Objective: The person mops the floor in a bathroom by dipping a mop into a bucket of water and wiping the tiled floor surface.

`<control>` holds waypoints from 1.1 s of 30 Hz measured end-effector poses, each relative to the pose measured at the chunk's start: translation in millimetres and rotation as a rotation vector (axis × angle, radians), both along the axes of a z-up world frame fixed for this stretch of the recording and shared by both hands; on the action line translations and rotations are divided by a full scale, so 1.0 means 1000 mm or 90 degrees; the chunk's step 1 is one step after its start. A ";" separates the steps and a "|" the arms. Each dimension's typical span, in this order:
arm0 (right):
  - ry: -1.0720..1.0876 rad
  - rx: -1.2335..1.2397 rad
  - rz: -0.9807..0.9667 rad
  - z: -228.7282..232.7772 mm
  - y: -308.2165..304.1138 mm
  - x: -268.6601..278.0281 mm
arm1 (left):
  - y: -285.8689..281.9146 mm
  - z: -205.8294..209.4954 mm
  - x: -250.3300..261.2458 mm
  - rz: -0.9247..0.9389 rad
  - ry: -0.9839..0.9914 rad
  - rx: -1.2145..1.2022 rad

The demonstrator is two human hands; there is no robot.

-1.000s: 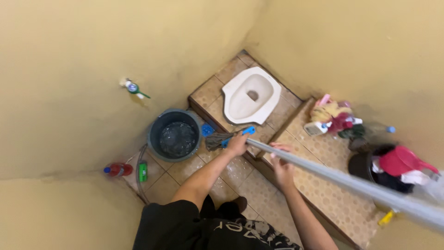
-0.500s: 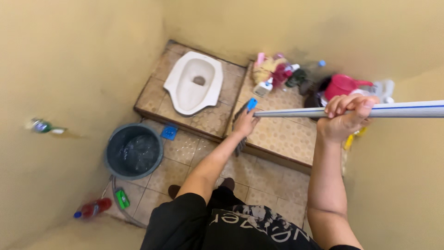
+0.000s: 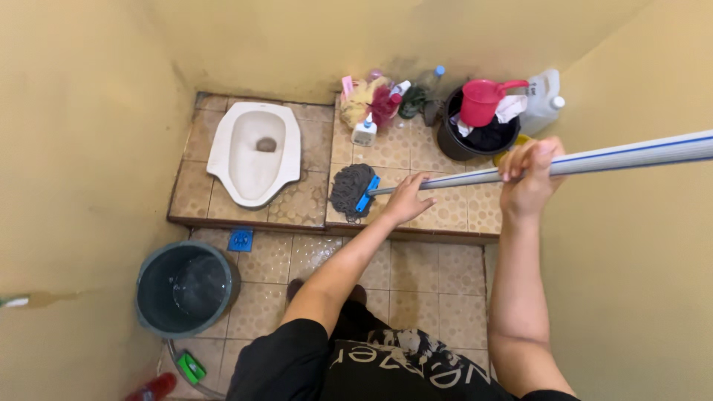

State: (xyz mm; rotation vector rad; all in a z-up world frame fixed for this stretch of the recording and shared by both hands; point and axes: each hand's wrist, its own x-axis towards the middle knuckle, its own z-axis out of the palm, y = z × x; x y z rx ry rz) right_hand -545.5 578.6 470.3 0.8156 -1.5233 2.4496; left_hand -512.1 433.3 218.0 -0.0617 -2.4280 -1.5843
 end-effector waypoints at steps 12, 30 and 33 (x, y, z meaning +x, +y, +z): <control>-0.003 -0.040 -0.038 -0.011 -0.014 0.031 | -0.023 0.015 -0.011 -0.061 -0.063 -0.024; -0.040 0.023 0.001 0.026 0.056 0.006 | 0.043 -0.037 -0.059 -0.161 -0.082 0.101; -0.017 0.079 -0.006 0.021 0.087 -0.002 | 0.093 -0.049 -0.083 -0.199 -0.005 0.179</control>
